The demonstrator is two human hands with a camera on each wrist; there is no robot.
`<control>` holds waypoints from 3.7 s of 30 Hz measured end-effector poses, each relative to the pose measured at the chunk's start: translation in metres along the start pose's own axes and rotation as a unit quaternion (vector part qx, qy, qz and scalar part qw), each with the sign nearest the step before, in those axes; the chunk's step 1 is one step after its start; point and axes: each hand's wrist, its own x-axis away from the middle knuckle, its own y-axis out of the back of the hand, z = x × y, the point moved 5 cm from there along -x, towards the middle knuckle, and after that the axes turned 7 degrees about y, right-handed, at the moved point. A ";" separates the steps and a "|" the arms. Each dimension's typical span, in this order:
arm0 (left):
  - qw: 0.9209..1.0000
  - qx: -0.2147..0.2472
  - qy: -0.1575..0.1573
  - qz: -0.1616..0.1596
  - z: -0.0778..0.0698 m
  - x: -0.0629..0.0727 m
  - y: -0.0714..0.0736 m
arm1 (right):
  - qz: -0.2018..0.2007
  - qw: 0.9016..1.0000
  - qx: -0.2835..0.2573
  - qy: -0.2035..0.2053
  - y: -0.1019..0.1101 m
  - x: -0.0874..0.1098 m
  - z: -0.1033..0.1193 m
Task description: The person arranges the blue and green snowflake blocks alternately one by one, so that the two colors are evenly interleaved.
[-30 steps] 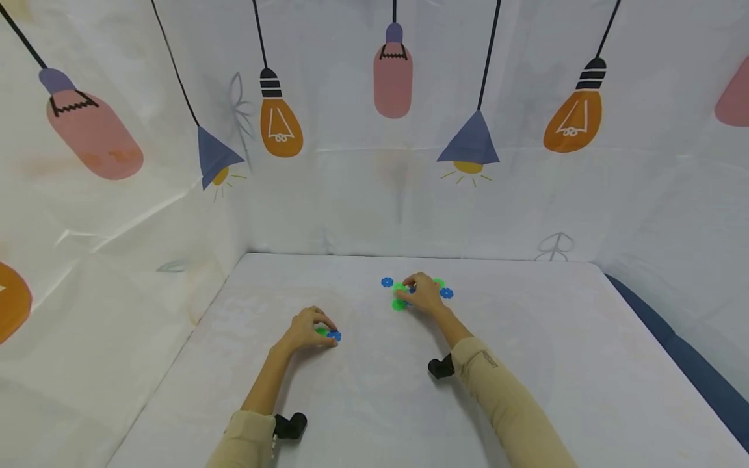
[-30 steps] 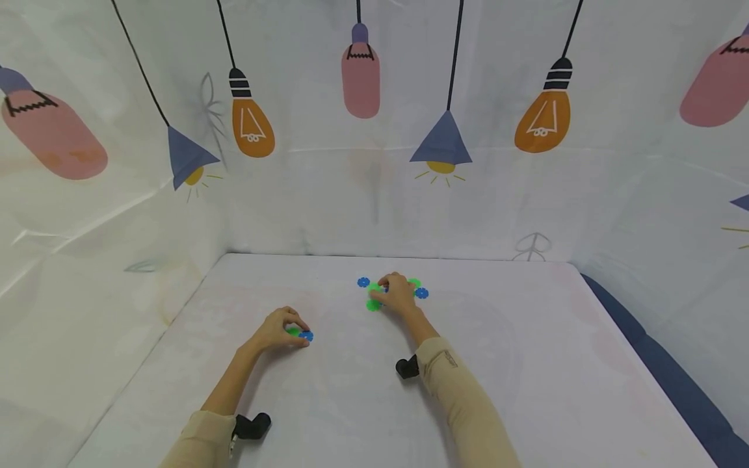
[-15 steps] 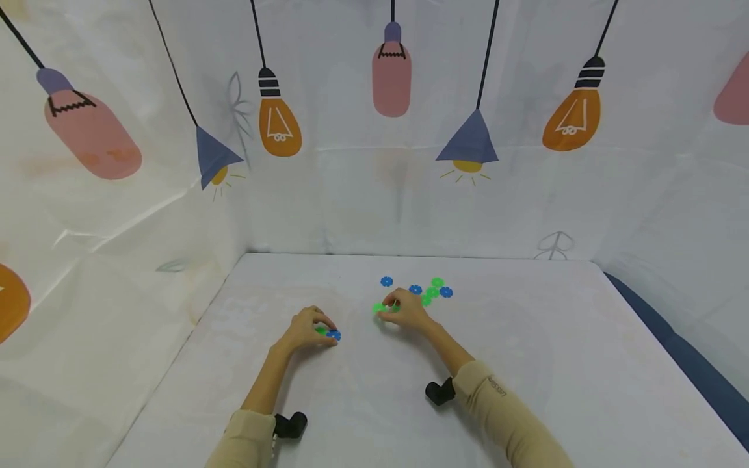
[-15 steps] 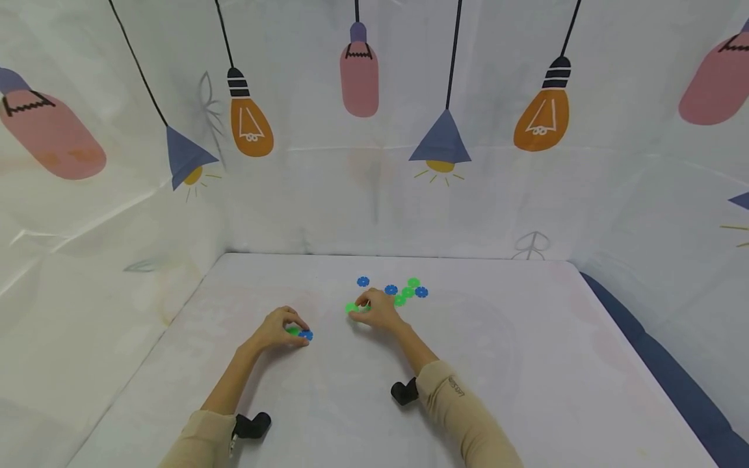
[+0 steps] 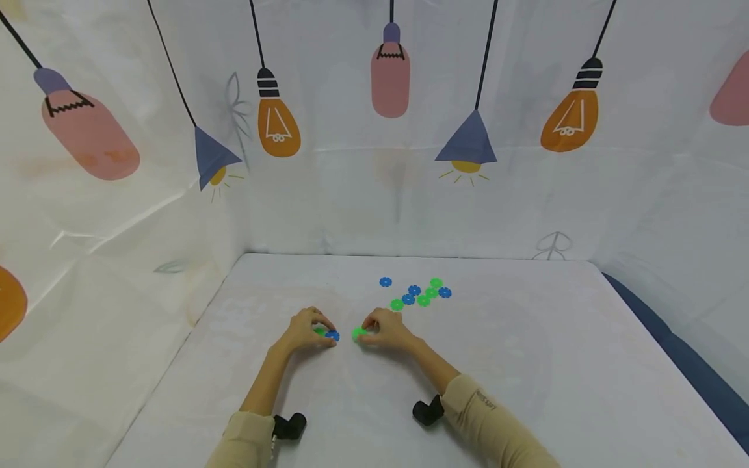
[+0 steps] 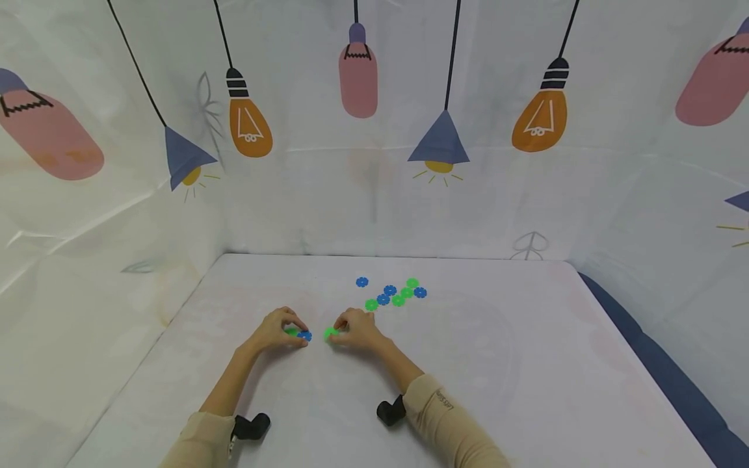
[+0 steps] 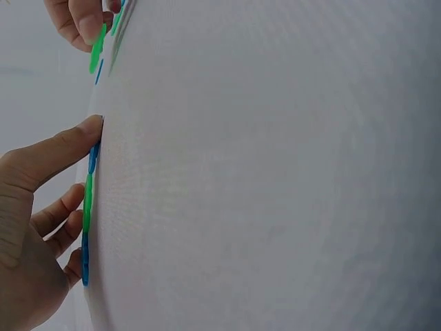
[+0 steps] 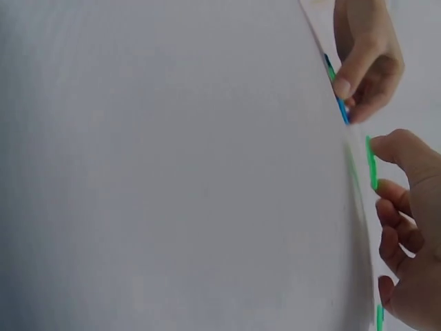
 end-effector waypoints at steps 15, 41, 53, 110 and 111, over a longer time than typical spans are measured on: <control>1.000 0.006 -0.017 -0.002 0.000 0.000 0.000 | 0.026 0.999 0.040 0.005 -0.022 -0.009 0.012; 1.000 0.015 -0.026 0.000 -0.001 0.000 0.001 | 0.026 0.998 0.049 -0.001 -0.027 -0.008 0.023; 1.000 0.005 -0.020 -0.002 -0.001 0.002 0.000 | 0.027 0.998 0.052 -0.003 -0.027 -0.006 0.024; 1.000 0.021 -0.023 -0.001 0.000 0.003 0.002 | -0.106 0.990 0.005 -0.091 0.055 -0.011 -0.050; 0.999 0.022 -0.022 -0.001 0.000 0.003 0.002 | -0.107 0.989 0.018 -0.099 0.058 -0.013 -0.053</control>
